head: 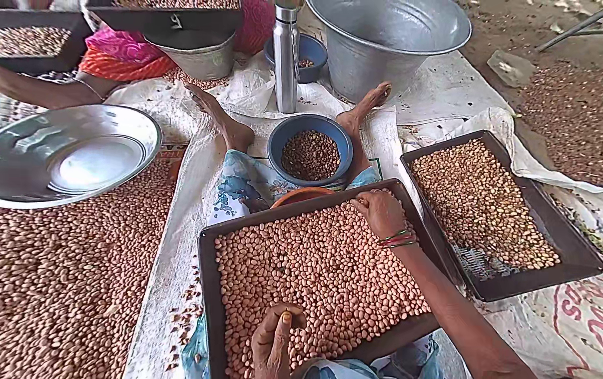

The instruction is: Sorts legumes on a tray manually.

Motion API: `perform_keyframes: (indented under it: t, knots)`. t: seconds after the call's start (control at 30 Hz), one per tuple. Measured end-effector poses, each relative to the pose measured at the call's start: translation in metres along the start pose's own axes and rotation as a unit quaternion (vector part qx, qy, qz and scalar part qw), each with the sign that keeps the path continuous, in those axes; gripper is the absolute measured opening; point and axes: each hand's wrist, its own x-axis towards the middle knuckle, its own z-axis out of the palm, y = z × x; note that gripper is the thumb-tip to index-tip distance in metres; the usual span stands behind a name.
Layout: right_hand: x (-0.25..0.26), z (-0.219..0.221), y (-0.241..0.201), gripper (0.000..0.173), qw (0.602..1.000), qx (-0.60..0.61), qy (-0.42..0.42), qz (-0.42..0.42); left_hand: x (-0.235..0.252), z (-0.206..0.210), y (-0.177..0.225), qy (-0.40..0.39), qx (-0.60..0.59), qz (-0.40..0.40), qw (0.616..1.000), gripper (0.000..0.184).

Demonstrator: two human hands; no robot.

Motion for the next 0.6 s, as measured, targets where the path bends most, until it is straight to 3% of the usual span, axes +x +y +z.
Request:
perform_keyframes:
  t: [0.1, 0.17, 0.27, 0.33, 0.4, 0.47, 0.53, 0.6]
  knots:
    - [0.003, 0.022, -0.017, 0.034, 0.998, -0.057, -0.028, 0.012, -0.003, -0.002, 0.001, 0.016, -0.002, 0.004, 1.0, 0.031]
    - [0.001, 0.016, -0.01, 0.03, 0.999, -0.035, 0.002, 0.011, -0.005, -0.003, 0.001, 0.023, -0.007, 0.005, 1.0, 0.031]
    - [-0.012, -0.024, 0.025, 0.028, 0.984, 0.038, 0.17, 0.031, -0.004, -0.003, 0.0, 0.028, -0.014, 0.012, 0.999, 0.031]
    - [-0.029, -0.056, 0.046, 0.046, 0.973, 0.045, 0.211, 0.08, -0.005, -0.002, 0.001, 0.028, -0.022, 0.014, 0.999, 0.031]
    - [-0.05, -0.059, 0.064, 0.046, 0.981, 0.047, 0.184, 0.048, -0.006, -0.002, 0.002, 0.029, -0.028, 0.012, 0.999, 0.03]
    - [-0.068, -0.032, 0.071, 0.043, 0.992, 0.038, 0.12, -0.022, -0.005, -0.001, 0.003, 0.029, -0.035, 0.009, 0.999, 0.03]
    - [-0.077, -0.003, 0.062, 0.064, 0.999, 0.03, 0.028, -0.006, -0.005, 0.001, 0.003, 0.027, -0.038, 0.004, 0.999, 0.03]
    - [-0.071, 0.023, 0.05, 0.073, 0.999, 0.041, -0.002, 0.014, -0.007, 0.001, 0.004, 0.024, -0.038, 0.002, 0.999, 0.03]
